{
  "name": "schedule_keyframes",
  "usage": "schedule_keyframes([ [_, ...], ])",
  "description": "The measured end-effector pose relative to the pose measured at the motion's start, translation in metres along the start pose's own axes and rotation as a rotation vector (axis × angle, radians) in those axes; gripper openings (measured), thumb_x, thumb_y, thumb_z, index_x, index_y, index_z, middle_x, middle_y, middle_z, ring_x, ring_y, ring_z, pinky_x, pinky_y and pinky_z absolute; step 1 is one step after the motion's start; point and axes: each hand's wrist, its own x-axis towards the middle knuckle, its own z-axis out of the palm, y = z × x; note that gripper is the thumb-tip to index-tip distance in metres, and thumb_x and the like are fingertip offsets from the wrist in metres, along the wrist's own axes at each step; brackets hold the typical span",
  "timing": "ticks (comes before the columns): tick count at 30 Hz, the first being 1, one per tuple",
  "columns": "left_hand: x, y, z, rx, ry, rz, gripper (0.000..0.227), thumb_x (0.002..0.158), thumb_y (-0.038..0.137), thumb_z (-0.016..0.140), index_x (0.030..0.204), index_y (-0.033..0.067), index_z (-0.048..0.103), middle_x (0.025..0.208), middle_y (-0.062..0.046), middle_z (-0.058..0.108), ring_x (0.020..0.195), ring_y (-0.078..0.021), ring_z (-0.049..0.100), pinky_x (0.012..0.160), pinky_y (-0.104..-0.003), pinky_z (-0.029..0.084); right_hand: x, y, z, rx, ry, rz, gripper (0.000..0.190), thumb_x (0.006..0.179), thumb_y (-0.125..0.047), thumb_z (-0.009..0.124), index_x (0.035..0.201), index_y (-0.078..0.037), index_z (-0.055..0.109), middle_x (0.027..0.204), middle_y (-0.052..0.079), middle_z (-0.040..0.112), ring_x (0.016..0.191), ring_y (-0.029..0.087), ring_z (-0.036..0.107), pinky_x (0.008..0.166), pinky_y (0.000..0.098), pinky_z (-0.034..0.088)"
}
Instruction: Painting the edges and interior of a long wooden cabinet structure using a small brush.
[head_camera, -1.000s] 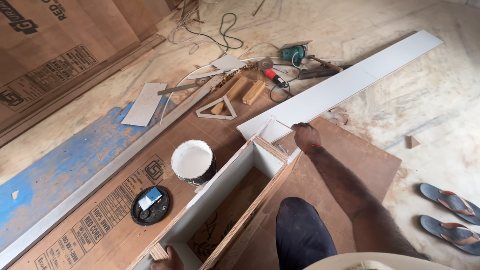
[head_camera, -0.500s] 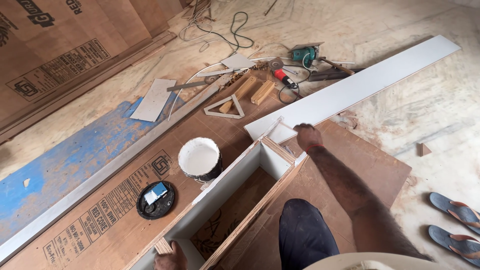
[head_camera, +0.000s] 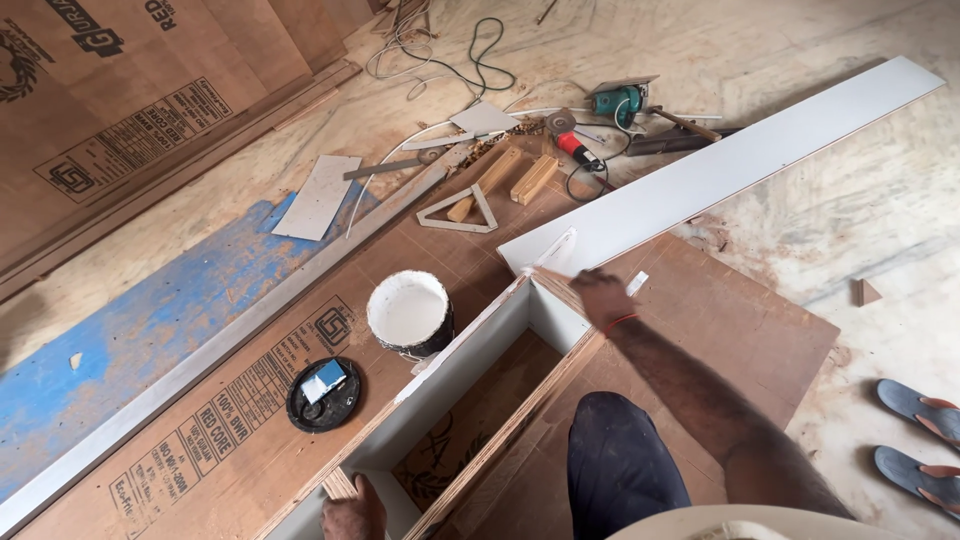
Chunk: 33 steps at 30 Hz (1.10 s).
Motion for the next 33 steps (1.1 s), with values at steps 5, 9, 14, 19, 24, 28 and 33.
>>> schedule_keyframes([
  [5, -0.006, 0.003, -0.008, -0.004, 0.014, 0.008, 0.082, 0.091, 0.066, 0.067, 0.126, -0.0075, 0.063, 0.111, -0.027, 0.071, 0.103, -0.038, 0.07, 0.097, -0.05, 0.055, 0.008, -0.059, 0.026, -0.046, 0.083, -0.177, 0.021, 0.091, -0.009, 0.064, 0.11, -0.01, 0.071, 0.111, 0.006, 0.07, 0.103, 0.022, 0.07, 0.085, 0.04, 0.06],
  [9, 0.001, 0.003, 0.0, -0.019, 0.017, -0.008, 0.079, 0.09, 0.065, 0.068, 0.123, -0.0063, 0.067, 0.113, -0.026, 0.072, 0.107, -0.0378, 0.071, 0.103, -0.05, 0.054, 0.015, -0.058, 0.035, 0.114, 0.184, -0.14, 0.029, 0.085, -0.005, 0.061, 0.111, -0.01, 0.072, 0.111, 0.007, 0.07, 0.102, 0.025, 0.069, 0.087, 0.0397, 0.059],
  [14, -0.01, 0.004, -0.008, -0.024, 0.016, 0.005, 0.081, 0.088, 0.065, 0.067, 0.125, -0.0064, 0.065, 0.117, -0.027, 0.071, 0.111, -0.0394, 0.069, 0.102, -0.051, 0.054, 0.002, -0.036, 0.012, 0.282, 0.161, 0.172, 0.031, 0.086, -0.003, 0.059, 0.112, -0.012, 0.075, 0.109, 0.01, 0.073, 0.102, 0.031, 0.07, 0.088, 0.0426, 0.059],
  [19, -0.008, 0.005, -0.012, -0.034, 0.023, 0.053, 0.086, 0.09, 0.067, 0.065, 0.13, -0.0095, 0.063, 0.119, -0.03, 0.071, 0.112, -0.0408, 0.07, 0.103, -0.05, 0.054, -0.025, -0.063, 0.017, 0.41, 0.091, 0.19, 0.03, 0.089, -0.003, 0.057, 0.11, -0.012, 0.076, 0.106, 0.013, 0.074, 0.097, 0.032, 0.071, 0.088, 0.0439, 0.06],
  [24, -0.015, 0.009, -0.022, -0.014, 0.0, 0.042, 0.087, 0.086, 0.065, 0.066, 0.133, -0.0081, 0.058, 0.121, -0.029, 0.068, 0.114, -0.0418, 0.066, 0.104, -0.052, 0.051, -0.025, -0.055, -0.008, 0.465, 0.146, 0.198, 0.025, 0.087, -0.006, 0.061, 0.109, -0.008, 0.074, 0.105, 0.014, 0.073, 0.096, 0.033, 0.071, 0.087, 0.0453, 0.06],
  [28, -0.013, 0.011, -0.02, -0.035, -0.048, 0.025, 0.087, 0.093, 0.067, 0.061, 0.133, -0.011, 0.059, 0.118, -0.031, 0.07, 0.111, -0.0417, 0.069, 0.103, -0.051, 0.053, -0.022, -0.047, 0.012, 0.376, 0.127, 0.29, 0.023, 0.088, -0.004, 0.061, 0.107, -0.007, 0.074, 0.108, 0.014, 0.071, 0.101, 0.034, 0.069, 0.088, 0.0459, 0.06],
  [33, -0.019, 0.009, -0.02, -0.064, -0.017, 0.003, 0.087, 0.089, 0.066, 0.065, 0.131, -0.0099, 0.06, 0.118, -0.03, 0.069, 0.11, -0.0418, 0.068, 0.101, -0.051, 0.053, -0.033, -0.069, 0.032, 0.238, 0.002, 0.16, 0.02, 0.085, -0.003, 0.062, 0.102, -0.004, 0.071, 0.114, 0.012, 0.068, 0.108, 0.031, 0.068, 0.088, 0.0416, 0.063],
])
